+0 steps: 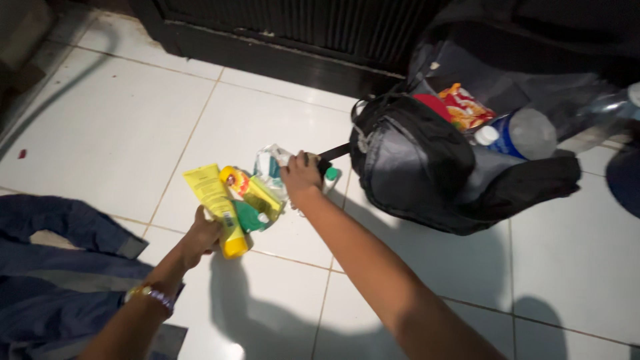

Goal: The person kneels on the floor and packs a black backpack with items including a water bottle, snack packets, bottles and tubes of toiletries, and tissues, placing items one at a time into the compartments and zipping them. They then reopen the backpack and take some items back out onto the floor.

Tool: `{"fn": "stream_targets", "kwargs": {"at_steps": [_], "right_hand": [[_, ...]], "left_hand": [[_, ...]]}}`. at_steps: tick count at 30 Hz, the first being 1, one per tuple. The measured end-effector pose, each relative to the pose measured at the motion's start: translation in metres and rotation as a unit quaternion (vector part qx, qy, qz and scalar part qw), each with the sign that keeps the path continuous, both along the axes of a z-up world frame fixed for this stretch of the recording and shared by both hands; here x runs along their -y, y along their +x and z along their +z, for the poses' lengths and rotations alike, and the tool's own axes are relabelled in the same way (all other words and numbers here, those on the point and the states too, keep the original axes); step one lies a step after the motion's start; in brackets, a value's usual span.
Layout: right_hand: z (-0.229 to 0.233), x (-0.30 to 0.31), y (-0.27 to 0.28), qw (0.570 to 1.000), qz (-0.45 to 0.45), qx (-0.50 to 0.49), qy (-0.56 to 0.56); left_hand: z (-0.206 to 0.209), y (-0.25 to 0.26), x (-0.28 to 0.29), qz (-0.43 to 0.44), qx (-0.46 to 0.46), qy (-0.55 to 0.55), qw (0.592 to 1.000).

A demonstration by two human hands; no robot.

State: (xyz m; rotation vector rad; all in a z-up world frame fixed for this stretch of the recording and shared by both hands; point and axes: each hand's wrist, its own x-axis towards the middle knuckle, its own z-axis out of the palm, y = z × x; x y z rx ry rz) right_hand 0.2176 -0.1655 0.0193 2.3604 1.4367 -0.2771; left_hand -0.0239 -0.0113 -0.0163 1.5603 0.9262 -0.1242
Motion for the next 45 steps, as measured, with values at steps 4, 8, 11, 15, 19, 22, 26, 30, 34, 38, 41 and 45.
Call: {"fn": "stream_targets", "kwargs": {"at_steps": [4,8,11,15,19,22,26,30,34,38,41,45], "right_hand": [[-0.03,-0.005,0.002,1.0,0.008,-0.011,-0.014],[-0.064,-0.01,-0.004,0.993,0.003,0.05,0.111],[-0.073,-0.012,-0.006,0.99,-0.029,0.016,0.14],[-0.071,-0.009,-0.002,0.973,-0.049,0.004,0.224],[-0.067,-0.008,0.003,0.942,-0.056,0.04,0.328],[-0.054,-0.013,0.013,0.943,-0.02,0.116,0.311],[-0.02,-0.007,0.023,0.917,-0.091,-0.008,0.388],[0.023,0.002,0.024,0.891,-0.117,-0.123,0.42],[0.066,0.005,0.013,0.853,-0.054,-0.113,0.506],[0.115,0.018,0.0,0.825,-0.023,-0.137,0.547],[0.143,0.033,-0.01,0.825,0.008,-0.143,0.547],[0.162,0.051,-0.021,0.832,0.068,-0.101,0.542]], "left_hand": [[-0.018,-0.003,-0.016,0.021,-0.01,0.036,0.999],[-0.037,0.001,-0.028,0.06,0.086,0.049,0.993],[-0.037,0.007,-0.035,0.08,0.086,0.127,0.985],[-0.019,0.019,-0.041,0.134,0.052,0.129,0.981],[0.003,0.024,-0.034,0.133,0.038,0.222,0.965],[0.024,0.026,-0.028,0.068,0.019,0.388,0.919],[0.06,0.041,-0.013,0.09,0.132,0.439,0.884],[0.102,0.06,0.005,0.091,0.237,0.425,0.869],[0.134,0.1,0.025,0.135,0.275,0.295,0.905],[0.163,0.145,0.045,0.15,0.255,0.052,0.954],[0.186,0.163,0.066,0.144,0.232,-0.145,0.951],[0.214,0.18,0.087,0.113,0.244,-0.286,0.92]]}}
